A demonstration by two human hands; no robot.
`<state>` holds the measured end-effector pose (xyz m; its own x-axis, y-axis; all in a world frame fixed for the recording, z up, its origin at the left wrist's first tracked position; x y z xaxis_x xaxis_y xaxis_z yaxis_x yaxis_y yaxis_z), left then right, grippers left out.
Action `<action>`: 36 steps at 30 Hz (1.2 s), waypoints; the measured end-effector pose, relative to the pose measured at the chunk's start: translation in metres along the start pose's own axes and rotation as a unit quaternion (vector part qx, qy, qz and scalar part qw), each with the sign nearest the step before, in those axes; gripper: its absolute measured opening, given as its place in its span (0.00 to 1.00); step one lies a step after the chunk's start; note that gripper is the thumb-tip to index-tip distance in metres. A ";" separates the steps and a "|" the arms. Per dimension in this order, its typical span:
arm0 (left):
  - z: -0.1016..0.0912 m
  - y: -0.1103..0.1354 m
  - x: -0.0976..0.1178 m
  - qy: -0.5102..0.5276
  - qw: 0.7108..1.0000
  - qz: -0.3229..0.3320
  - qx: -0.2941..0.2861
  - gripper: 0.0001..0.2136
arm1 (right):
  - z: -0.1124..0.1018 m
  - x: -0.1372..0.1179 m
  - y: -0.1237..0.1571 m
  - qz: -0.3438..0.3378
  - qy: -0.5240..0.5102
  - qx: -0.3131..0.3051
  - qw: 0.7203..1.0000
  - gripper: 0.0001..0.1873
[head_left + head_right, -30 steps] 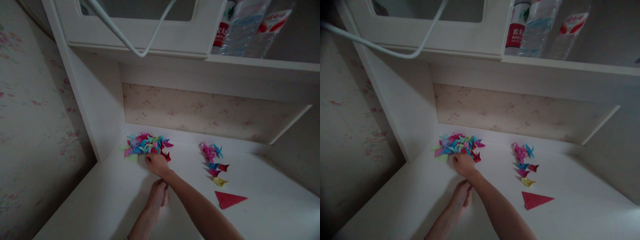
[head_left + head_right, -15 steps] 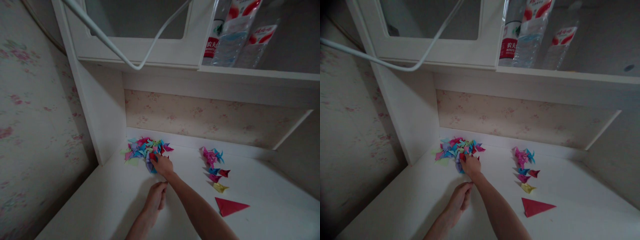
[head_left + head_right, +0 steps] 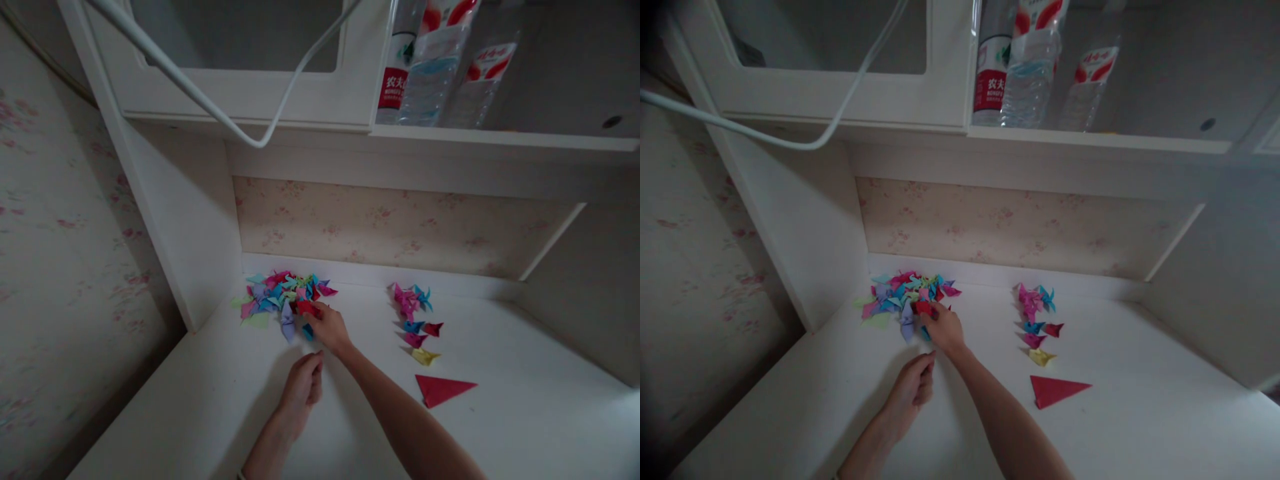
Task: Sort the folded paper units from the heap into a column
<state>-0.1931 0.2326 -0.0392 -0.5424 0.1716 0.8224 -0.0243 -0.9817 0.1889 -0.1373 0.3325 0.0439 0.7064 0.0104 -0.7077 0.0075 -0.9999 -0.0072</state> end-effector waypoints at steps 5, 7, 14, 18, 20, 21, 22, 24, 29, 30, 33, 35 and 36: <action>-0.001 0.001 -0.001 0.057 0.998 -0.026 0.010 0.16 | 0.006 0.014 0.013 -0.004 -0.111 -0.061 0.992 0.22; -0.002 0.001 0.000 0.066 0.997 -0.023 0.015 0.16 | 0.010 0.022 0.020 0.003 -0.206 -0.098 0.974 0.22; -0.010 -0.002 0.026 -0.096 0.985 0.131 0.051 0.17 | 0.001 0.042 0.052 -0.031 -0.346 -0.136 0.928 0.18; -0.001 0.002 0.033 -0.155 0.973 0.169 0.026 0.19 | -0.013 0.049 0.075 -0.080 -0.275 -0.124 0.950 0.16; 0.002 0.002 0.035 -0.171 0.969 0.177 0.016 0.19 | -0.018 0.055 0.085 -0.088 -0.240 -0.116 0.960 0.15; 0.003 0.003 0.036 -0.176 0.967 0.181 0.016 0.20 | -0.022 0.057 0.089 -0.091 -0.227 -0.110 0.963 0.15; 0.003 0.003 0.036 -0.181 0.966 0.184 0.015 0.20 | -0.025 0.060 0.093 -0.093 -0.218 -0.105 0.966 0.14; 0.004 0.004 0.038 -0.192 0.963 0.190 0.011 0.23 | -0.031 0.064 0.101 -0.098 -0.207 -0.107 0.967 0.15; 0.015 0.008 0.037 -0.250 0.949 0.188 -0.042 0.20 | -0.039 0.081 0.110 -0.081 -0.228 -0.119 0.963 0.15; 0.017 0.009 0.036 -0.260 0.946 0.187 -0.049 0.19 | -0.039 0.087 0.110 -0.066 -0.248 -0.119 0.959 0.16; 0.019 0.010 0.033 -0.282 0.940 0.183 -0.055 0.17 | -0.036 0.109 0.105 -0.008 -0.330 -0.103 0.938 0.19; 0.019 0.009 0.029 -0.292 0.939 0.174 -0.053 0.18 | -0.033 0.120 0.102 0.015 -0.375 -0.086 0.923 0.19; 0.018 0.009 0.028 -0.292 0.940 0.171 -0.049 0.18 | -0.032 0.123 0.101 0.019 -0.387 -0.082 0.918 0.19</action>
Point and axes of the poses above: each hand's wrist, its own y-axis away from the middle knuckle, its own z-axis out of the palm, x = y × z, the point moved 9 cm from there along -y, towards the middle knuckle, and after that the axes turned 12 degrees about z, right-handed, at the moved point
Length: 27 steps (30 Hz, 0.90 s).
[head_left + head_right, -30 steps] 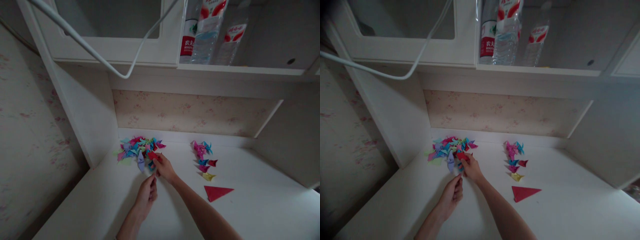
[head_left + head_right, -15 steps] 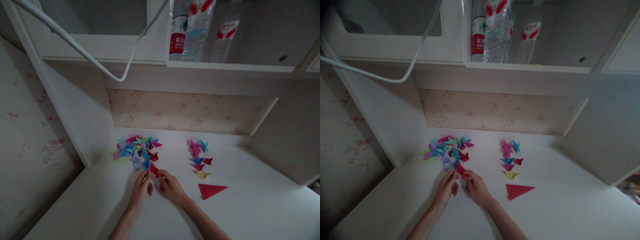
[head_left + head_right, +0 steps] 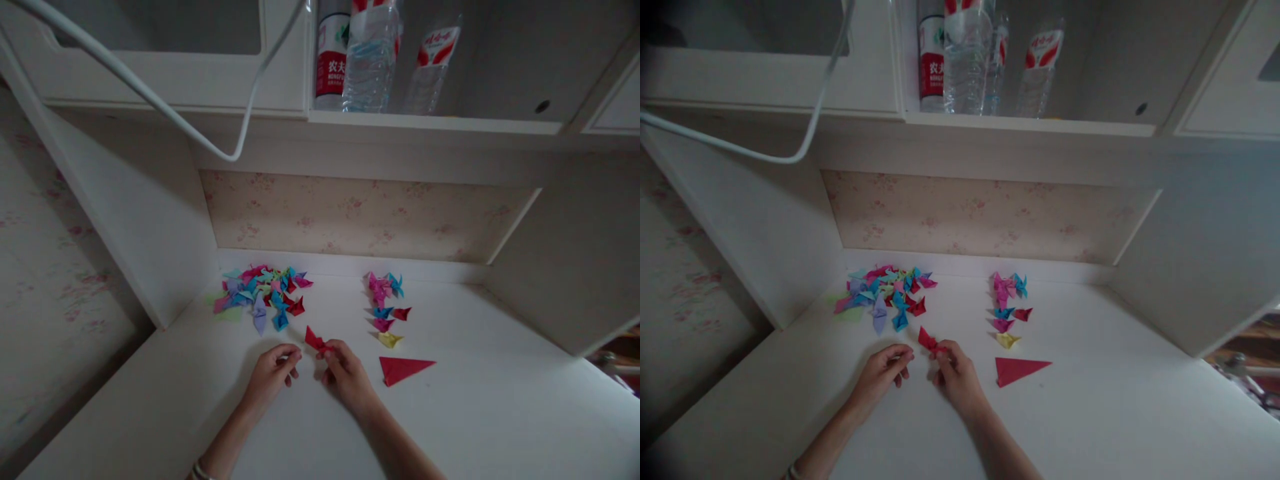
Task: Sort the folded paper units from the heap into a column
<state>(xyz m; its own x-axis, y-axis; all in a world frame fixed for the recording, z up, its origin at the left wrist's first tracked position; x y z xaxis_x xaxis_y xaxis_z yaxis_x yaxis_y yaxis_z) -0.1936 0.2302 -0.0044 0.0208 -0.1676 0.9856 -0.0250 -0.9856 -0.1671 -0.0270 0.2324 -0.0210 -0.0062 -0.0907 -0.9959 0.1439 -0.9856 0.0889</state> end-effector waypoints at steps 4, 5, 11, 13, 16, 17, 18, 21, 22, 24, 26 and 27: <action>0.000 0.000 -0.001 0.017 1.000 0.000 0.012 0.20 | 0.006 -0.001 0.002 -0.013 0.007 -0.030 0.999 0.18; 0.001 0.000 0.000 0.018 1.000 0.001 0.007 0.20 | 0.008 -0.003 0.004 -0.017 0.016 -0.044 0.999 0.18; 0.003 0.001 0.002 -0.022 0.999 0.019 -0.020 0.19 | 0.011 -0.009 0.010 -0.024 0.063 -0.055 0.996 0.16; 0.004 0.001 0.001 -0.029 0.999 0.020 -0.026 0.19 | 0.008 -0.007 0.009 -0.021 0.055 -0.044 0.997 0.18; 0.005 0.000 -0.002 -0.025 0.999 0.020 -0.036 0.19 | 0.005 -0.004 0.005 -0.012 0.025 -0.027 0.999 0.22; 0.006 0.000 -0.002 -0.022 0.999 0.020 -0.038 0.19 | 0.003 -0.003 0.004 -0.009 0.015 -0.022 1.000 0.23; 0.006 0.000 -0.003 -0.018 0.999 0.020 -0.040 0.19 | 0.002 -0.003 0.004 -0.007 0.007 -0.018 1.000 0.22; 0.006 0.000 -0.004 -0.021 0.999 0.016 -0.039 0.19 | 0.001 -0.003 0.002 -0.003 0.006 -0.012 1.000 0.18; 0.005 0.000 -0.006 -0.026 0.999 0.013 -0.036 0.19 | 0.000 -0.003 0.002 0.000 0.007 -0.010 1.000 0.18; 0.004 0.000 -0.010 -0.040 0.999 0.007 -0.032 0.19 | -0.001 0.000 0.000 0.010 0.004 -0.007 1.000 0.19; 0.003 -0.001 -0.014 -0.052 0.998 0.006 -0.033 0.20 | -0.001 0.003 -0.002 0.019 0.002 -0.008 1.000 0.19; 0.003 -0.001 -0.016 -0.057 0.998 0.007 -0.037 0.20 | -0.001 0.005 -0.002 0.021 0.003 -0.011 1.000 0.18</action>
Point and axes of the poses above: each hand's wrist, its own y-axis away from the middle knuckle, its own z-axis out of the palm, x = y × z, the point moved 9 cm from there along -y, towards the middle knuckle, and after that the axes turned 12 degrees about z, right-handed, at the moved point
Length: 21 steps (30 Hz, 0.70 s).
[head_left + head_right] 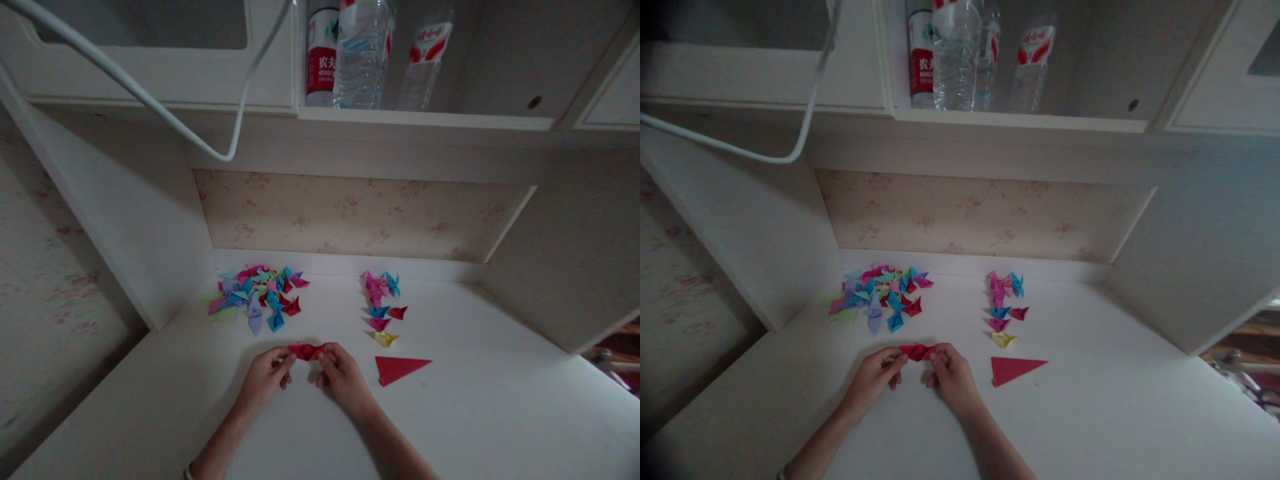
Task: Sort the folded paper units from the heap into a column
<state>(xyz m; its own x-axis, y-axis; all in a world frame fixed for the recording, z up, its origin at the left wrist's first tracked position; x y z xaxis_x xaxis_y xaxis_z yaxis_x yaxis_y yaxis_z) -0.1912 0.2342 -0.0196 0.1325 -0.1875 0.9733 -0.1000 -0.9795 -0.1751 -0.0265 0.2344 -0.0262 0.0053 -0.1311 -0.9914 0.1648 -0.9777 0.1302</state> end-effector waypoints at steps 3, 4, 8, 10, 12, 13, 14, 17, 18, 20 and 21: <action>0.001 -0.001 -0.003 -0.010 1.000 0.004 -0.012 0.21 | 0.000 0.002 -0.001 -0.004 0.008 -0.004 1.000 0.17; 0.001 -0.002 -0.003 -0.016 1.000 0.003 -0.014 0.21 | 0.000 0.001 -0.001 -0.005 0.009 -0.005 1.000 0.17; -0.001 -0.002 0.000 -0.045 0.999 0.006 -0.008 0.22 | 0.002 -0.002 0.001 -0.001 -0.001 -0.016 1.000 0.18; -0.002 -0.001 0.002 -0.054 0.998 0.009 -0.007 0.21 | 0.003 -0.003 0.001 0.005 -0.008 -0.017 1.000 0.18; -0.002 0.000 0.004 -0.059 0.998 0.010 -0.010 0.21 | 0.002 -0.004 0.002 0.009 -0.013 -0.013 1.000 0.19; -0.001 0.000 0.005 -0.061 0.998 0.011 -0.011 0.20 | 0.002 -0.004 0.002 0.012 -0.016 -0.010 1.000 0.19; -0.001 0.000 0.005 -0.062 0.998 0.010 -0.012 0.20 | 0.001 -0.003 0.001 0.015 -0.019 -0.010 1.000 0.19; -0.002 0.001 0.005 -0.065 0.998 0.005 -0.009 0.21 | 0.001 -0.001 0.000 0.017 -0.026 -0.011 0.999 0.19; -0.002 0.001 0.005 -0.067 0.998 0.003 -0.009 0.21 | 0.001 -0.001 0.000 0.015 -0.027 -0.011 0.999 0.19; -0.002 0.001 0.005 -0.070 0.998 0.006 -0.010 0.21 | 0.001 0.000 -0.001 0.012 -0.024 -0.013 1.000 0.19; -0.002 0.000 0.005 -0.071 0.997 0.009 -0.011 0.20 | 0.001 0.000 -0.001 0.012 -0.023 -0.013 1.000 0.19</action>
Point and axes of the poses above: each hand's wrist, its own y-axis away from the middle knuckle, its own z-axis out of the palm, x = y × z, the point moved 9 cm from there along -y, towards the middle knuckle, and after that the axes turned 12 degrees about z, right-handed, at the moved point
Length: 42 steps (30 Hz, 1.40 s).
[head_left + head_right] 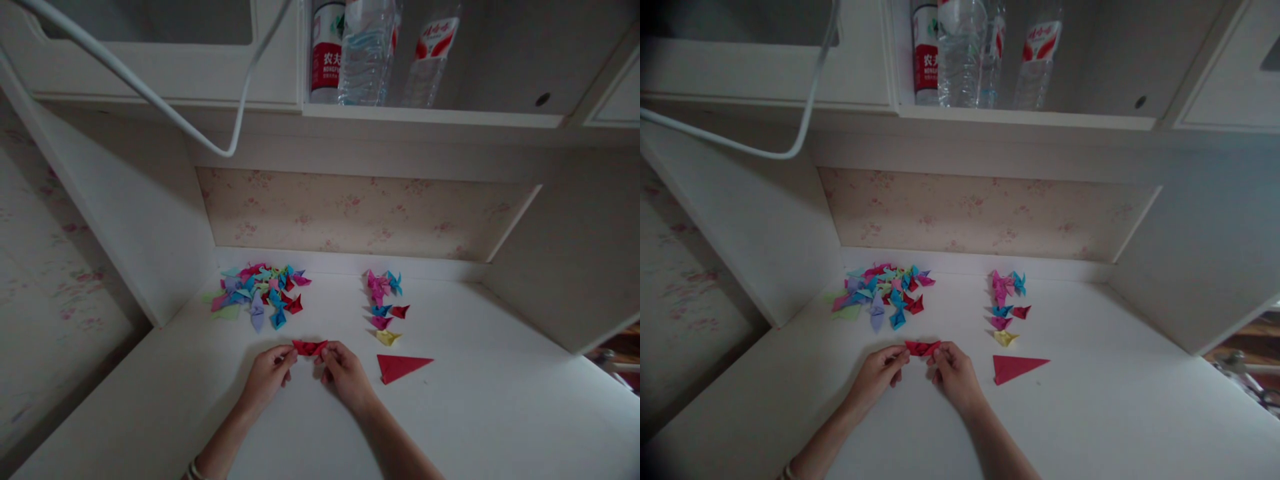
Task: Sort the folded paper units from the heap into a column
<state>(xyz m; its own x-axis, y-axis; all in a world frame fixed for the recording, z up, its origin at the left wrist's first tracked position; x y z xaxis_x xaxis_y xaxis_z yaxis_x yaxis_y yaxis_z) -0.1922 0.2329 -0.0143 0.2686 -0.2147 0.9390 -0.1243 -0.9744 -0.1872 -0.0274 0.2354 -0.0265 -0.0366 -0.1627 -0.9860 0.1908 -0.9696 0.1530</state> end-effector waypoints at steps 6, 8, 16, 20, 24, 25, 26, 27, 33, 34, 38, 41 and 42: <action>0.001 -0.001 -0.004 0.001 1.000 0.003 -0.005 0.21 | 0.000 0.002 0.002 0.029 -0.016 0.004 0.999 0.18; 0.002 -0.001 -0.007 0.005 1.000 -0.001 -0.010 0.21 | 0.000 0.000 0.002 0.027 -0.017 0.004 0.999 0.18; 0.003 -0.001 -0.009 -0.005 1.000 0.007 -0.020 0.22 | -0.006 0.005 -0.002 0.028 -0.033 0.031 0.999 0.21; 0.003 0.000 -0.009 -0.005 1.000 0.004 -0.030 0.22 | -0.006 0.003 -0.001 0.019 -0.019 0.031 0.999 0.22; 0.003 -0.001 -0.010 -0.006 1.000 0.000 -0.031 0.22 | -0.006 0.001 0.000 0.023 -0.006 0.037 0.999 0.23; 0.003 -0.001 -0.011 -0.006 1.000 -0.003 -0.030 0.22 | -0.006 0.001 0.000 0.025 -0.004 0.038 0.999 0.24; 0.004 -0.001 -0.012 -0.004 1.000 -0.007 -0.030 0.22 | -0.006 0.001 0.001 0.027 -0.004 0.039 0.999 0.24; 0.004 -0.001 -0.012 -0.003 0.999 -0.011 -0.031 0.22 | -0.006 0.000 0.001 0.028 -0.004 0.040 0.999 0.23; 0.005 -0.001 -0.013 0.004 0.999 -0.021 -0.030 0.22 | -0.015 -0.017 0.007 0.012 -0.010 0.056 0.998 0.22; 0.005 -0.001 -0.014 0.008 0.999 -0.024 -0.029 0.22 | -0.020 -0.023 0.008 0.008 -0.009 0.057 0.998 0.22; 0.006 -0.001 -0.014 0.021 0.999 -0.020 -0.035 0.20 | -0.061 -0.048 0.013 -0.009 0.003 0.070 0.998 0.21; 0.009 -0.002 -0.015 0.027 0.999 -0.020 -0.043 0.20 | -0.113 -0.064 0.016 -0.012 0.023 0.106 0.994 0.21; 0.010 -0.002 -0.015 0.027 0.998 -0.023 -0.044 0.20 | -0.132 -0.067 0.016 -0.013 0.032 0.118 0.992 0.21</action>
<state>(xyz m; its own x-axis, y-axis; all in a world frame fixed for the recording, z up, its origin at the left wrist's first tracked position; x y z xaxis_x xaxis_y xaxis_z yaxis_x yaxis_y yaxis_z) -0.1869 0.2379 -0.0308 0.2252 -0.1640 0.9604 -0.1970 -0.9730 -0.1199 0.1072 0.2547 0.0338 0.0247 -0.1335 -0.9907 -0.0438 -0.9902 0.1323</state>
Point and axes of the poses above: each hand's wrist, its own y-axis away from the middle knuckle, its own z-axis out of the palm, x = y × z, the point moved 9 cm from there along -y, towards the middle knuckle, and after that the axes turned 12 degrees about z, right-handed, at the moved point
